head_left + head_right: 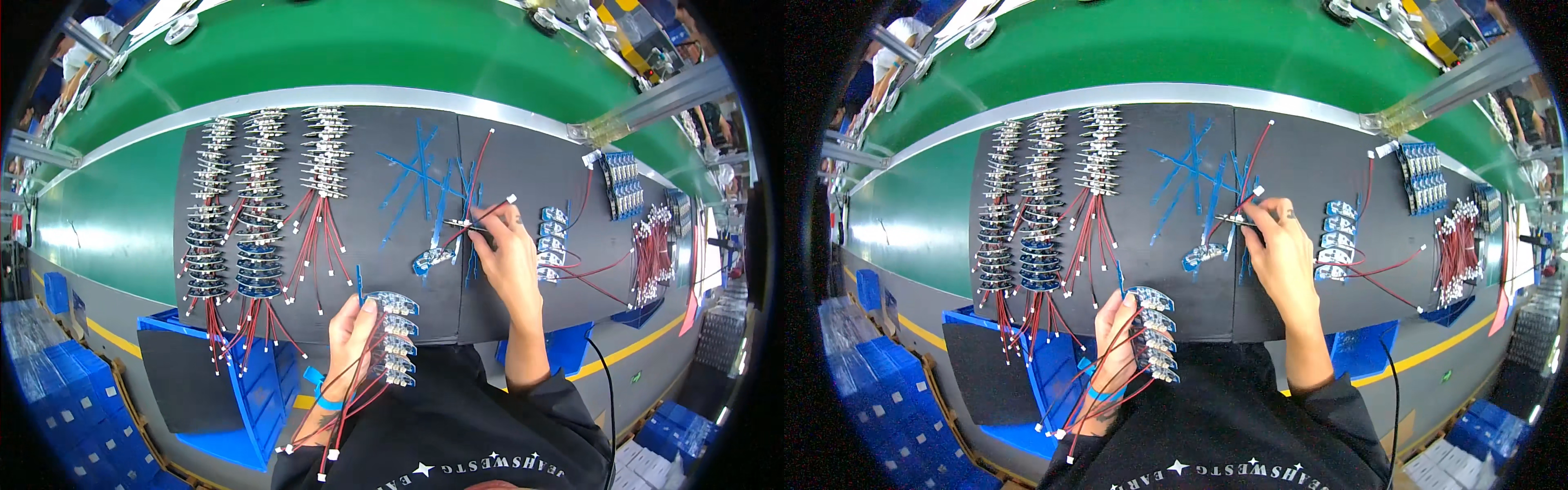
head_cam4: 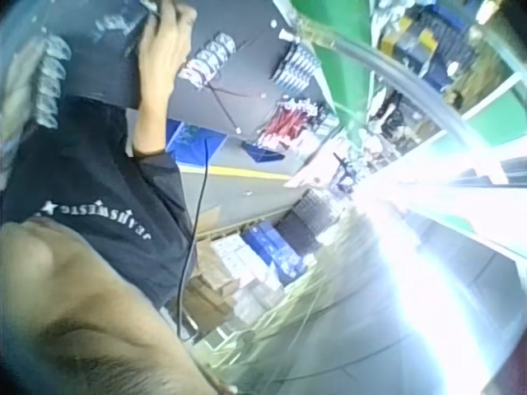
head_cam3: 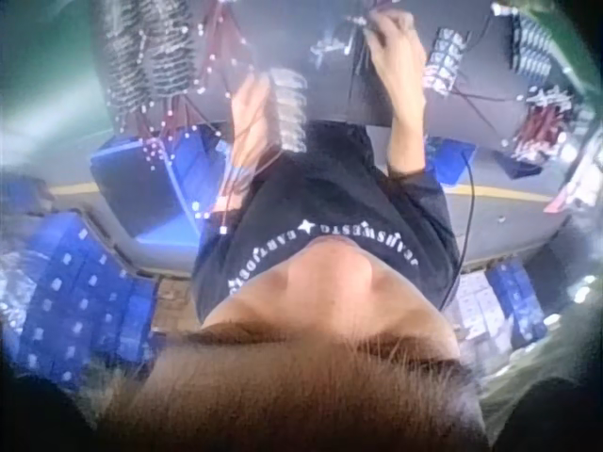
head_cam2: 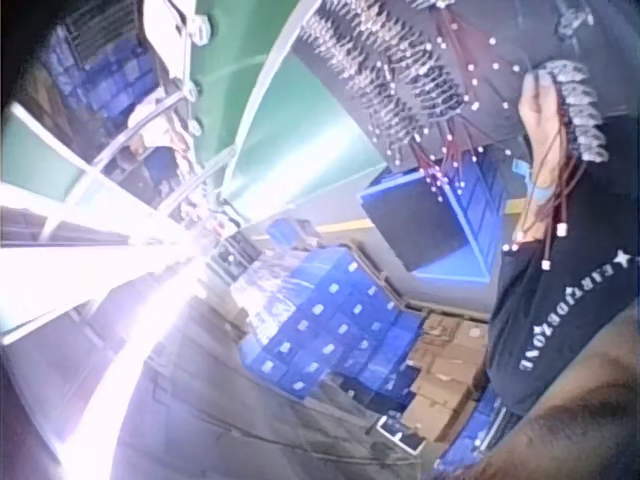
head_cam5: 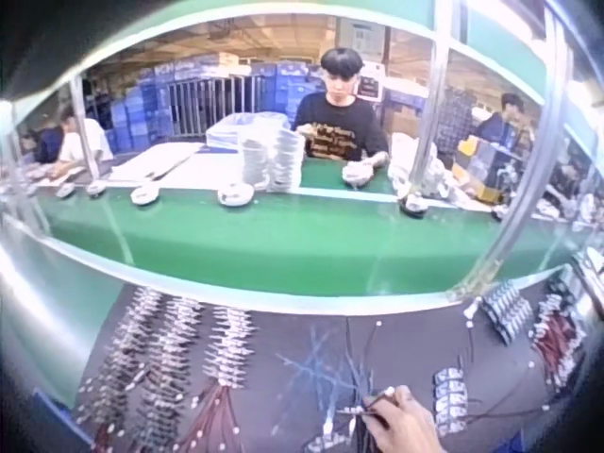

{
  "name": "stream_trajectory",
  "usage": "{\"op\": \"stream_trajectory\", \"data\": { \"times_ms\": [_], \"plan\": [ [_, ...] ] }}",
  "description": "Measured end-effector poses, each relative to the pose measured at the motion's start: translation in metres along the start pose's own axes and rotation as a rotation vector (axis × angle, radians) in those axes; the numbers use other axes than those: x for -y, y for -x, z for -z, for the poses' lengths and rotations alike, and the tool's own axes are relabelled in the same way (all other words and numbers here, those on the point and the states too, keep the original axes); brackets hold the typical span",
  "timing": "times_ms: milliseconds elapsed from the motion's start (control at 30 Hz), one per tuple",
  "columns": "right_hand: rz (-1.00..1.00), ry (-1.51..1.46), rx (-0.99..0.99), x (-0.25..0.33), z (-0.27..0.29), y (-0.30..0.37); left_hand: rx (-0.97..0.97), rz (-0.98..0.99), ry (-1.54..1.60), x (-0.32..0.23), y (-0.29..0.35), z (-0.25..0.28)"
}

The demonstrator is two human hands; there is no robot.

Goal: Manually organizing and assembling small circuit board components with attached wires at a factory workstation.

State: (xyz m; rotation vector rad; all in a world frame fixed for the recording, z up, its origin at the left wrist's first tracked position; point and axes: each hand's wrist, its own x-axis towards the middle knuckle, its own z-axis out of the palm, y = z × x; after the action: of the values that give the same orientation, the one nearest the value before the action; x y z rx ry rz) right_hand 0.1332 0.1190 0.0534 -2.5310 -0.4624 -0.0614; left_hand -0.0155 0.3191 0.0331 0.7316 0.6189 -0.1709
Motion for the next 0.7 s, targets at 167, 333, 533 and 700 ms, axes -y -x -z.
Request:
{"op": "stream_trajectory", "data": {
  "times_ms": [167, 333, 533, 700],
  "plan": [
    [0.088, -0.096, -0.237, -0.004, -0.002, 0.002, 0.045, 0.011, 0.033, 0.002, 0.003, 0.009],
    [0.213, -0.15, -0.452, 0.012, 0.034, 0.018, 0.055, -0.067, -0.003, 0.0, 0.005, 0.011],
    [0.073, -0.882, -0.27, 0.021, 0.073, 0.028, 0.028, -0.022, 0.104, 0.0, 0.0, 0.018],
    [0.222, -0.177, -0.247, -0.015, 0.079, -0.002, 0.018, -0.05, 0.085, -0.006, 0.004, 0.021]
  ]
}}
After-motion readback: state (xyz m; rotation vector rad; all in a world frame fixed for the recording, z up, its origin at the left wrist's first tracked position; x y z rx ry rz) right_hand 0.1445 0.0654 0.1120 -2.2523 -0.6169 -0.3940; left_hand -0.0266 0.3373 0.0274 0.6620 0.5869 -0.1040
